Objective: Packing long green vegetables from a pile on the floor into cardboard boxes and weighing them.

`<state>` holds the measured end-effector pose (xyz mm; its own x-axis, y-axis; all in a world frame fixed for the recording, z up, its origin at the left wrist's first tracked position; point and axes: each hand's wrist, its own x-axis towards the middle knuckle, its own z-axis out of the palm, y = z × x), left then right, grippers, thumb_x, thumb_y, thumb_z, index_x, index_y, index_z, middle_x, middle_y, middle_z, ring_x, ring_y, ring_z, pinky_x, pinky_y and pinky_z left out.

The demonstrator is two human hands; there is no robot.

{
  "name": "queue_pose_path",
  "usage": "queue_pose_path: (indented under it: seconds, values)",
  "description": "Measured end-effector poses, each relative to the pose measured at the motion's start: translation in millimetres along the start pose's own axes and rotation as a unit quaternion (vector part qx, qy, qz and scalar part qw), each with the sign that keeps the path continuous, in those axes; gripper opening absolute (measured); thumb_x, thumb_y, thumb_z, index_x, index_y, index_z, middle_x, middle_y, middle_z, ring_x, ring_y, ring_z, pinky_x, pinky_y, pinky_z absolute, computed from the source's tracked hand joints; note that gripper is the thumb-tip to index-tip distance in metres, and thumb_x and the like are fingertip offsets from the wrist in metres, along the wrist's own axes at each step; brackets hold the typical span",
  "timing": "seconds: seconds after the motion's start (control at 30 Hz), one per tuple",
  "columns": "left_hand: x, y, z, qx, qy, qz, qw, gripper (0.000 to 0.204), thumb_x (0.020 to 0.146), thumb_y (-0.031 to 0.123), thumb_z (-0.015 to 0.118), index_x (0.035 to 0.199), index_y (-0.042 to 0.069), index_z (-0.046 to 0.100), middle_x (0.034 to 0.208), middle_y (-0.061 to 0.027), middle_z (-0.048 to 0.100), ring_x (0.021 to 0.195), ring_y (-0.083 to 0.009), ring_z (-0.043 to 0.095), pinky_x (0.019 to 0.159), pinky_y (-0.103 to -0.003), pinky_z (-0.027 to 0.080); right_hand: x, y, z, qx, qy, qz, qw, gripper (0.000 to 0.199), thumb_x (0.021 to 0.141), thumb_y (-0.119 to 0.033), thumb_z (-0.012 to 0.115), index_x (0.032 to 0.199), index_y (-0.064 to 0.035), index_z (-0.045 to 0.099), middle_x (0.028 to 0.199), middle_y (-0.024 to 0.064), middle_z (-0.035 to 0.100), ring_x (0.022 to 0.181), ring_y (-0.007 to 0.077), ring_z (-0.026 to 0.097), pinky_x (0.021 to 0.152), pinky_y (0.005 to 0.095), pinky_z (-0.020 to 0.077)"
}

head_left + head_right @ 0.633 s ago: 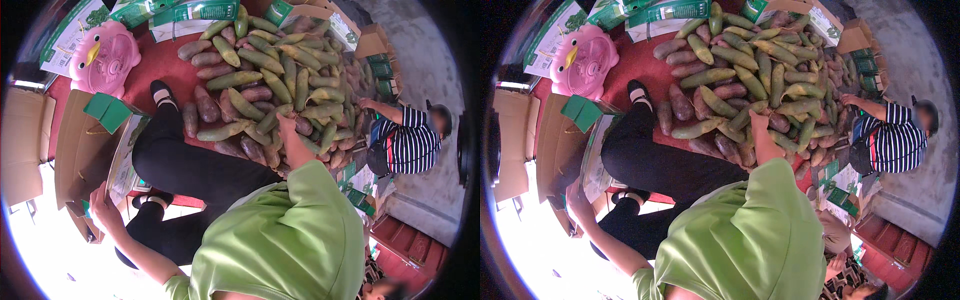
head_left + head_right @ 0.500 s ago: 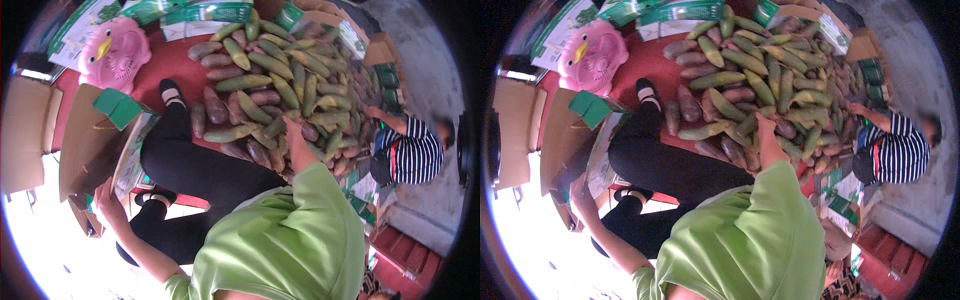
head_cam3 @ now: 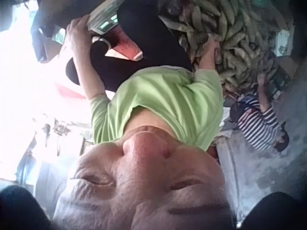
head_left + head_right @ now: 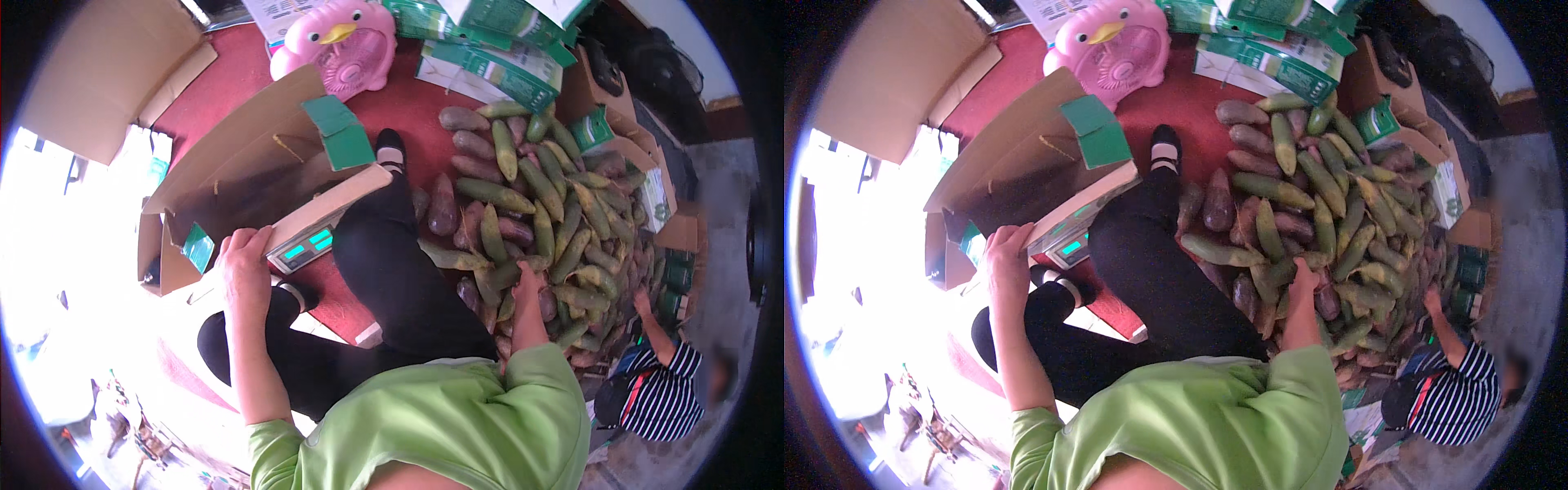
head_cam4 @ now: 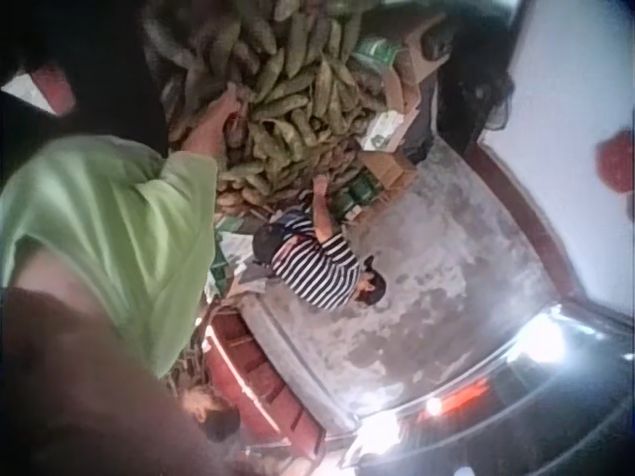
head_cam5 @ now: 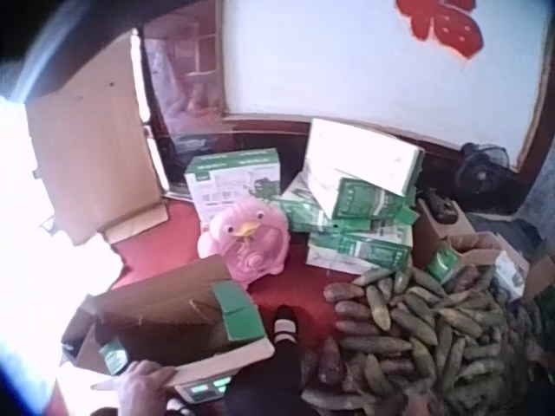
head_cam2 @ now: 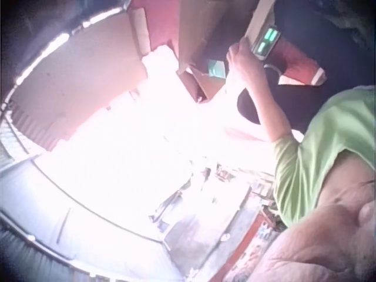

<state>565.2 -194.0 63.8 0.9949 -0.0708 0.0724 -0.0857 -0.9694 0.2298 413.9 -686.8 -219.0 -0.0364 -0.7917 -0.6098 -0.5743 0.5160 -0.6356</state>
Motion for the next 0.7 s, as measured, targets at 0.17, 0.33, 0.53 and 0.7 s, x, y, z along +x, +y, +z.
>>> queue_pose_path:
  seconds: [0.17,0.33,0.53,0.7]
  values:
    - [-1.5,-5.9,-2.8,-0.006,0.011,0.003,1.0,0.031,0.072,-0.001,0.055,0.098,0.01,0.068,0.092,-0.0056,0.061,0.088,-0.0257,0.057,0.077,-0.036,0.046,-104.1,-83.0,32.1,-0.026,-0.252,-0.262,0.931,0.062,0.068,-0.001,0.07,0.124,0.0003,0.042,0.116,0.0118,0.053,0.103,0.0224,0.054,0.088,0.0345,0.044]
    - [1.5,-2.7,-1.8,0.019,-0.005,-0.008,1.0,0.028,0.076,0.004,0.054,0.099,0.014,0.067,0.093,-0.004,0.061,0.089,-0.0238,0.057,0.076,-0.036,0.047,-260.0,-196.4,70.8,-0.004,-0.433,-0.487,0.758,0.067,0.068,-0.001,0.069,0.128,0.0004,0.039,0.119,0.0106,0.052,0.112,0.0196,0.049,0.096,0.0339,0.0392]
    - [1.2,-1.6,-5.4,0.042,-0.002,0.002,0.999,0.029,0.075,0.004,0.055,0.098,0.015,0.068,0.093,-0.0038,0.061,0.088,-0.0235,0.058,0.076,-0.036,0.047,-418.4,-243.7,121.4,-0.002,-0.613,-0.649,0.45,0.066,0.064,-0.007,0.073,0.123,-0.0037,0.044,0.113,0.0086,0.056,0.103,0.0182,0.056,0.089,0.0341,0.0447]
    - [-1.6,-6.2,-2.7,0.038,-0.003,-0.003,0.999,0.034,0.069,0.002,0.06,0.099,0.015,0.068,0.091,-0.003,0.061,0.089,-0.0234,0.057,0.076,-0.035,0.048,-472.2,-184.0,198.8,-0.113,-0.617,-0.707,0.327,0.062,0.057,-0.016,0.071,0.114,-0.0054,0.05,0.103,0.0156,0.059,0.096,0.0325,0.057,0.084,0.0395,0.0453]
